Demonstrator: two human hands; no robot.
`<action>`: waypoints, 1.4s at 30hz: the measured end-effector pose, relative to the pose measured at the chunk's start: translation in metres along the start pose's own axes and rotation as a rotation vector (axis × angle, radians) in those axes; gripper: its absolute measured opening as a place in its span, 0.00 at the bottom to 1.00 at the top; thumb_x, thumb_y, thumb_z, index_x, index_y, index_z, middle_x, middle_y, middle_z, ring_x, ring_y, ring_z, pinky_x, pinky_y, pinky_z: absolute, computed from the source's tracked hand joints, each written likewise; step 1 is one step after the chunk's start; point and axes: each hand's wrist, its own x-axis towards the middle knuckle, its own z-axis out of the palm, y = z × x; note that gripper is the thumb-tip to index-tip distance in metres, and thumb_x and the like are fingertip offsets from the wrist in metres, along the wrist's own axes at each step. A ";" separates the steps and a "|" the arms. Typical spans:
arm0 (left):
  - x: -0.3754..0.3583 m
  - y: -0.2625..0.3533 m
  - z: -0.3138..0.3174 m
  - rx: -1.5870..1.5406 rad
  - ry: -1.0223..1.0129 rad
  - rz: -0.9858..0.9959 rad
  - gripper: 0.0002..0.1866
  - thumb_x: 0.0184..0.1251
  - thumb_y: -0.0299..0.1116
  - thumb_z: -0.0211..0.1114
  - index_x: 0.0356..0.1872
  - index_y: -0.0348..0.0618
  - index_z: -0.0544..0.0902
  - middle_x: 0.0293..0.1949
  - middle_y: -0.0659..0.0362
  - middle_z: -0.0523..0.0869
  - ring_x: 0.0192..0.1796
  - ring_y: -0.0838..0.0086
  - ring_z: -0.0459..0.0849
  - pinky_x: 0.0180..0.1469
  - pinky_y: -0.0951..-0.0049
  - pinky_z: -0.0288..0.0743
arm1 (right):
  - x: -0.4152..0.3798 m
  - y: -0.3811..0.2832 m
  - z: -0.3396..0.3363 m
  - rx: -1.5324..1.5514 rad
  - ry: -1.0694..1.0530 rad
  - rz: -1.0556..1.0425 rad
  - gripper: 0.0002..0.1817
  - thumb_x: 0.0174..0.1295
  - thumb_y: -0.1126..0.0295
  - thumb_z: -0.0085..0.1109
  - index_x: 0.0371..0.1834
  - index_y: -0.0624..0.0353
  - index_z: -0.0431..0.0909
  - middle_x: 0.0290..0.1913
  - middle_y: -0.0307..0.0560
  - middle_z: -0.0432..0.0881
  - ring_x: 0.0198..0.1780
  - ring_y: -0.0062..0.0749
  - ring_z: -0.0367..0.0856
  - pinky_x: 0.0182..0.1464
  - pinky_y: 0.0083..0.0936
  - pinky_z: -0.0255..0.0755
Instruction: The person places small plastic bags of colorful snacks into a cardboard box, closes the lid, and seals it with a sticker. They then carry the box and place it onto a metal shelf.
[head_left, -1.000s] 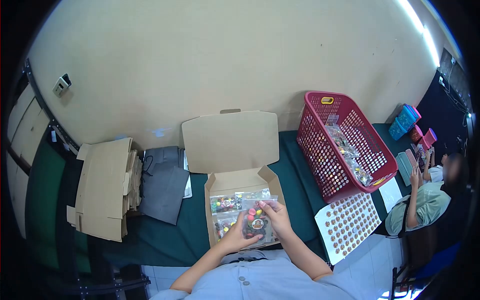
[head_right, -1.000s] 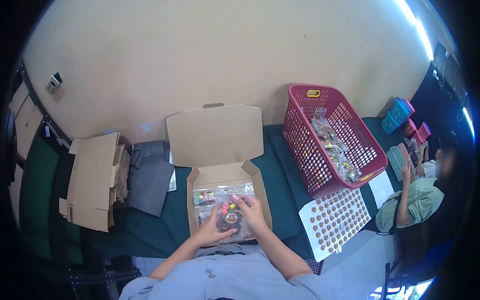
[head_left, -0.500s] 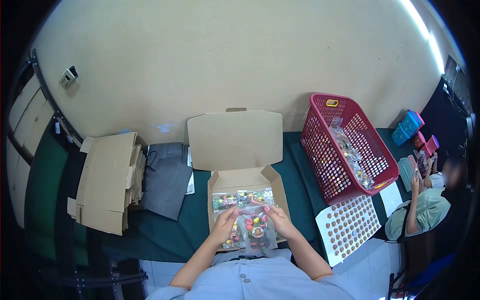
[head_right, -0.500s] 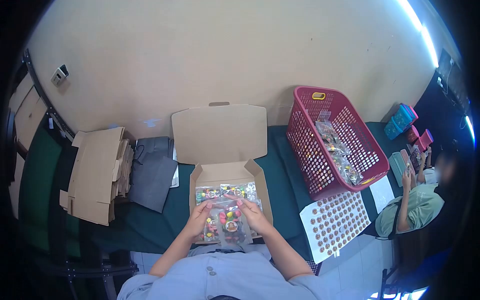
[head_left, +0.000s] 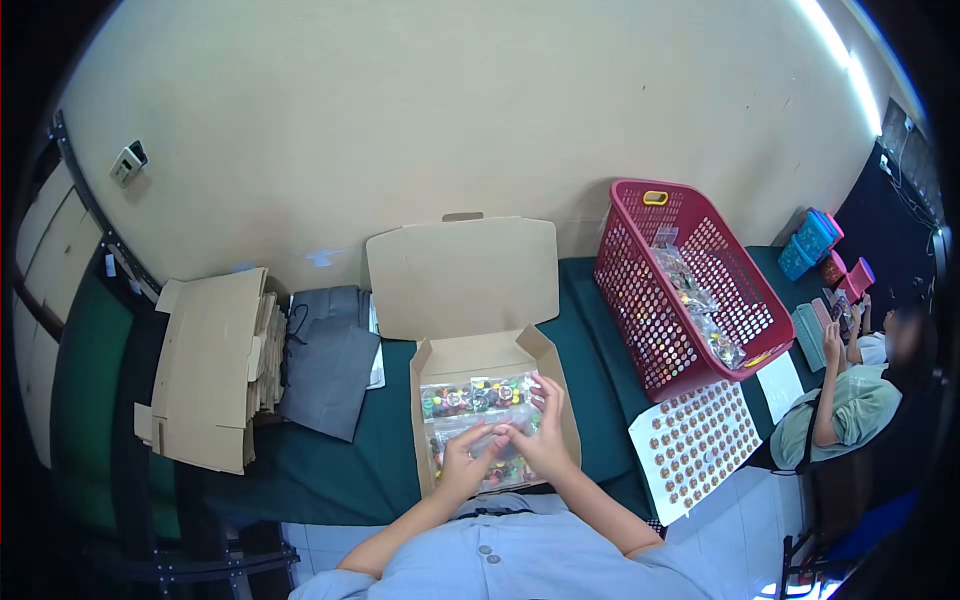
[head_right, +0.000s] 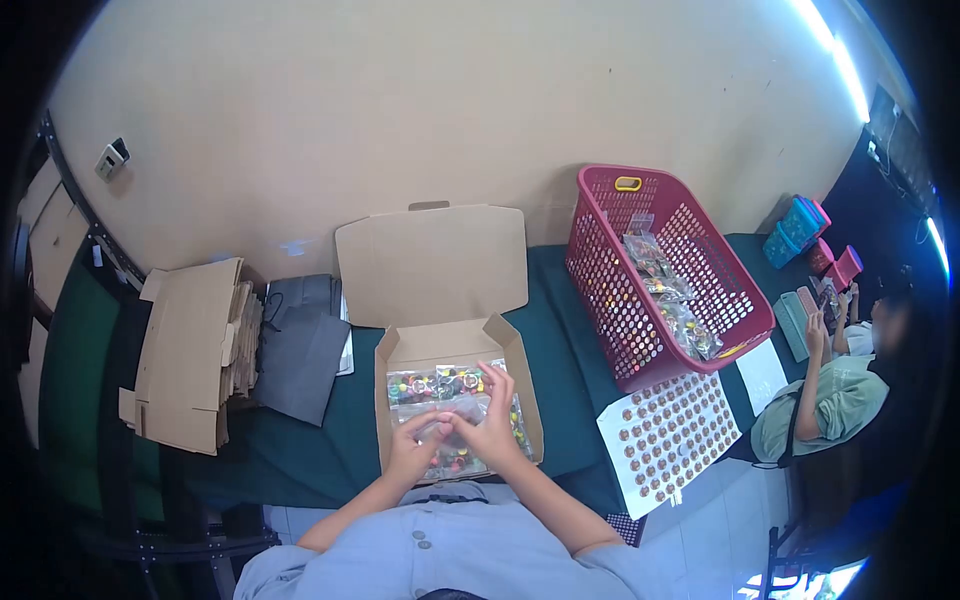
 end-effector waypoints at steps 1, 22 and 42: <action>0.002 0.000 0.000 0.039 0.023 0.096 0.12 0.61 0.36 0.64 0.42 0.39 0.84 0.42 0.56 0.84 0.38 0.80 0.80 0.35 0.78 0.77 | 0.002 0.011 -0.004 -0.012 -0.059 -0.039 0.16 0.53 0.71 0.62 0.46 0.61 0.77 0.49 0.47 0.73 0.56 0.35 0.69 0.59 0.31 0.61; 0.019 0.008 -0.002 -0.136 0.032 0.258 0.24 0.63 0.32 0.61 0.59 0.37 0.70 0.55 0.53 0.76 0.59 0.72 0.72 0.61 0.72 0.63 | 0.006 0.004 0.001 0.020 -0.236 -0.173 0.17 0.67 0.65 0.46 0.52 0.62 0.76 0.48 0.50 0.75 0.53 0.35 0.71 0.53 0.28 0.66; 0.006 0.004 -0.003 0.003 -0.260 -0.072 0.23 0.68 0.34 0.55 0.62 0.41 0.63 0.51 0.56 0.74 0.49 0.77 0.76 0.38 0.80 0.77 | 0.015 0.004 -0.015 0.811 -0.151 0.438 0.18 0.68 0.66 0.46 0.54 0.68 0.71 0.48 0.51 0.78 0.50 0.28 0.75 0.56 0.26 0.66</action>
